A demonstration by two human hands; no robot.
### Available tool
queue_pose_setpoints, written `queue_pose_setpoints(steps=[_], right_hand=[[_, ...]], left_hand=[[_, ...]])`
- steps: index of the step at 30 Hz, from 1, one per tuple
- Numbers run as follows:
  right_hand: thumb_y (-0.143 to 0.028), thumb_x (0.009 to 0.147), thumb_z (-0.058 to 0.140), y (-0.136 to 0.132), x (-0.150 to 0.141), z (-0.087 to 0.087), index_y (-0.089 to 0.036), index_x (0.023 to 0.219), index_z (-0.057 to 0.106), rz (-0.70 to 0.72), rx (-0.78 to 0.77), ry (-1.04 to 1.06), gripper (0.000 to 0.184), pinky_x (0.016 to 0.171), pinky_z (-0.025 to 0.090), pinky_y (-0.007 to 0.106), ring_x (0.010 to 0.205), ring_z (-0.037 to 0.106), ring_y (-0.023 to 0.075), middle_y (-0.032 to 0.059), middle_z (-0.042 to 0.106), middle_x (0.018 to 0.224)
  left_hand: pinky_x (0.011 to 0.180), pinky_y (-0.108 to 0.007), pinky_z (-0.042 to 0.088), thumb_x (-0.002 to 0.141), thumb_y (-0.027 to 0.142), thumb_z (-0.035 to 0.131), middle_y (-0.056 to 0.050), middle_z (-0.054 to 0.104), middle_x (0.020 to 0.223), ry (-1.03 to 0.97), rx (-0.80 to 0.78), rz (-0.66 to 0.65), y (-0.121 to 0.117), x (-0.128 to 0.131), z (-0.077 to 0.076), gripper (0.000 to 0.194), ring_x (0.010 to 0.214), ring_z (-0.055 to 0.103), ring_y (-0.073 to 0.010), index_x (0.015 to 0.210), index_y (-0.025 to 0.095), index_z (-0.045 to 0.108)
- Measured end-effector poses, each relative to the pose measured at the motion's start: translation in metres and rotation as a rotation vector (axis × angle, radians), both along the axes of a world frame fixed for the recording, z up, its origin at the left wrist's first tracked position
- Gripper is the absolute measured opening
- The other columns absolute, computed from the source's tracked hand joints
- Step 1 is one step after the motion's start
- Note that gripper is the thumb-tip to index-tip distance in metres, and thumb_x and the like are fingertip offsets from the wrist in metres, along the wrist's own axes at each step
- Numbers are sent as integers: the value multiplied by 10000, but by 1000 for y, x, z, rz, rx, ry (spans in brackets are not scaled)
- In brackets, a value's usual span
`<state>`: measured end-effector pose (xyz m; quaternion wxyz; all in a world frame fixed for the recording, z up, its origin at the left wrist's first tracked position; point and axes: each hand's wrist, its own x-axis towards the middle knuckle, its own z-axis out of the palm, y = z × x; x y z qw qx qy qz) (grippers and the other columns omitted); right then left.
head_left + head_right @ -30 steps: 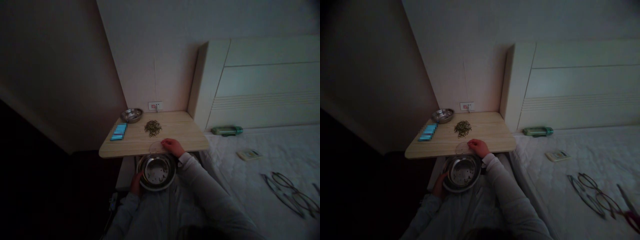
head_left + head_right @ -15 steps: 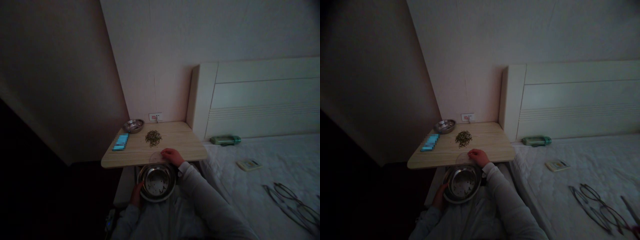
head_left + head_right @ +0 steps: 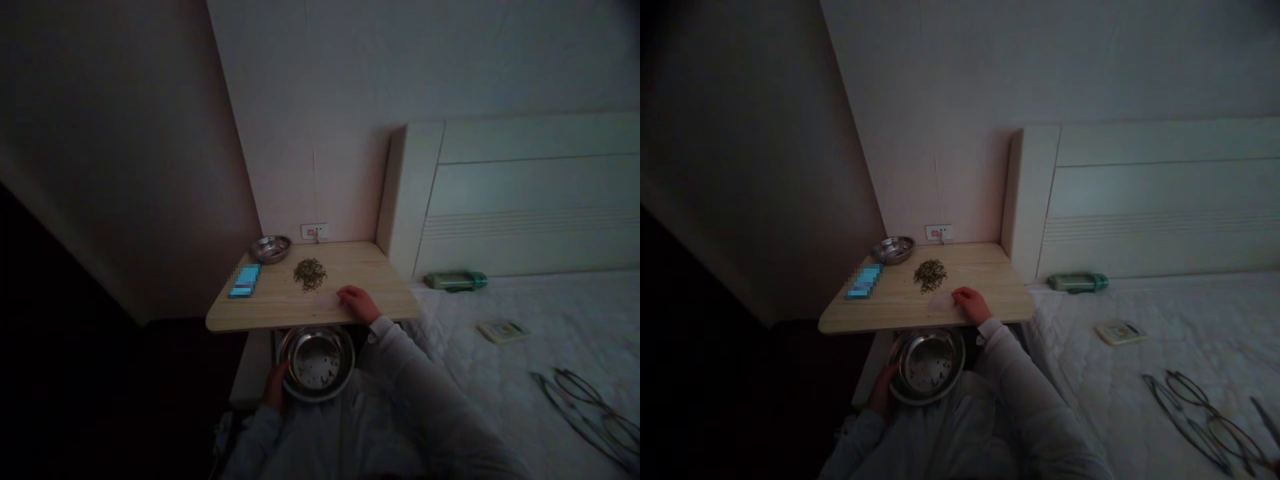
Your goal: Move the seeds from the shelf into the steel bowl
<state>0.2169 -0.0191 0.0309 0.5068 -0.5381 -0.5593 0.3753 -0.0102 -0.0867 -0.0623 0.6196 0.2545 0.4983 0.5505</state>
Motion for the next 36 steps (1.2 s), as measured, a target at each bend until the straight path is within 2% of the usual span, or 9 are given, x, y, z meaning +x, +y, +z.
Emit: queue_pose_setpoints(steps=[5,15,19,25,32,36], right_hand=[[-328,626,504,-4,2,-5,-161,665,552,-18,14,-12,178,602,370,247,553,483,112,-27,531,528],[-333,637,504,-3,1,-10,-161,671,556,5,37,-52,182,625,375,256,565,496,117,-20,545,540],[-325,647,497,-5,0,-8,-165,680,560,7,25,-75,175,599,374,250,561,498,118,-20,547,542],[-340,643,488,-5,-1,-8,-162,679,555,-46,34,-68,194,611,380,251,571,495,118,-17,543,543],[-338,639,503,-4,1,-13,-159,691,561,-4,54,-56,195,608,376,249,562,489,116,-19,543,543],[-338,638,511,-5,1,-11,-161,697,563,-27,35,-66,194,598,373,247,563,492,116,-18,553,551]], left_hand=[[727,-324,418,514,296,629,-34,627,660,13,-19,25,1,0,-2,172,728,580,-192,600,147,616],[727,-342,419,532,297,625,-49,626,676,-17,-54,-49,-1,2,2,202,774,576,-211,664,144,616],[768,-311,403,525,221,618,-46,613,680,69,19,4,-1,1,6,88,842,558,-217,590,161,620],[725,-294,419,554,189,589,-30,621,666,32,3,1,-4,2,9,40,755,573,-186,581,175,614],[688,-298,428,571,254,598,-24,628,646,-75,-92,7,-4,6,10,124,666,578,-154,632,146,594],[693,-321,427,551,263,607,-38,623,640,-36,-88,-1,-3,6,10,147,693,582,-182,628,138,596]])
